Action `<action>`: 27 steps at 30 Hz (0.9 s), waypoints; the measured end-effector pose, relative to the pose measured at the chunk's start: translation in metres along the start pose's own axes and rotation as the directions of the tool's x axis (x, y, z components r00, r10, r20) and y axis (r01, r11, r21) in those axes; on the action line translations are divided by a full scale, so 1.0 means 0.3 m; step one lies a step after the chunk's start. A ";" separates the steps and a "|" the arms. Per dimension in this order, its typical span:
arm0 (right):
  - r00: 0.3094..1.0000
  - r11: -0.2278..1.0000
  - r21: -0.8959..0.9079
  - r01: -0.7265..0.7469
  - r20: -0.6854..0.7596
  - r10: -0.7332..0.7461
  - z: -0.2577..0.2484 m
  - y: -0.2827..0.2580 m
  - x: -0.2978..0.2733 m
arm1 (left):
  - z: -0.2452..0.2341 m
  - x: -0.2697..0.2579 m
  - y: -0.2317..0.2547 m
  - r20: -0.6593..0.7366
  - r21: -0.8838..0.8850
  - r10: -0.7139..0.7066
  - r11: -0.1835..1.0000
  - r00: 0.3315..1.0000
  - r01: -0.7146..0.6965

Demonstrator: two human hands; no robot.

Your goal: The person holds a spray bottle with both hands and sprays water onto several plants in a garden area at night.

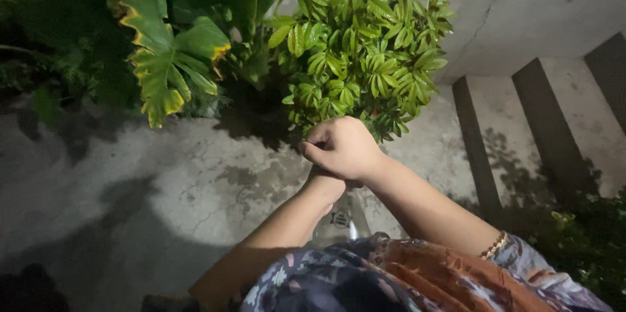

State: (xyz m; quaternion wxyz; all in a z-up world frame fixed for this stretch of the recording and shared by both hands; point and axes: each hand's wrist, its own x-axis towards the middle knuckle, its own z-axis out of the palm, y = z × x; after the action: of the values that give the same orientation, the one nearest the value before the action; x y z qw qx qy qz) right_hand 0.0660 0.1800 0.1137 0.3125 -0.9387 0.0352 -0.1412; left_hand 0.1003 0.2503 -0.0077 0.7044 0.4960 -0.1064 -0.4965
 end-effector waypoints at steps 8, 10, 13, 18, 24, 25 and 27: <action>1.000 1.000 0.010 0.012 -0.006 -0.012 0.037 -0.024 0.003 | -0.027 -0.034 0.027 -0.009 -0.207 -0.052 0.977 0.999 0.049; 1.000 1.000 0.015 0.027 -0.015 -0.027 0.049 -0.024 0.004 | -0.042 -0.041 0.020 -0.026 0.001 -0.018 1.000 1.000 0.018; 1.000 1.000 0.021 0.012 -0.017 -0.011 0.065 -0.030 0.006 | -0.062 -0.048 0.005 -0.037 0.030 -0.015 0.999 0.999 0.016; 0.999 0.999 -0.011 -0.053 0.011 0.053 0.080 -0.052 0.009 | -0.104 -0.024 -0.029 -0.058 0.013 -0.061 0.998 0.996 0.062; 0.998 0.999 -0.016 0.050 -0.032 -0.051 0.090 -0.061 0.014 | -0.120 -0.041 -0.034 -0.064 0.014 0.010 1.000 0.998 -0.009; 0.999 0.999 -0.014 0.035 -0.028 -0.036 0.091 -0.063 0.014 | -0.116 -0.046 -0.028 -0.065 0.110 0.054 0.993 0.996 -0.047; 1.000 1.000 -0.010 0.003 -0.016 -0.004 0.091 -0.069 0.012 | -0.110 -0.059 -0.018 -0.059 0.207 0.066 0.977 0.996 -0.052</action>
State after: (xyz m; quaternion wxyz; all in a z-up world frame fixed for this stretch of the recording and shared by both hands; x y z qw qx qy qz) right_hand 0.0769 0.2116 0.1061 0.3073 -0.9391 0.0368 -0.1492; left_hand 0.1096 0.2840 -0.0220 0.6671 0.5785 -0.1486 -0.4452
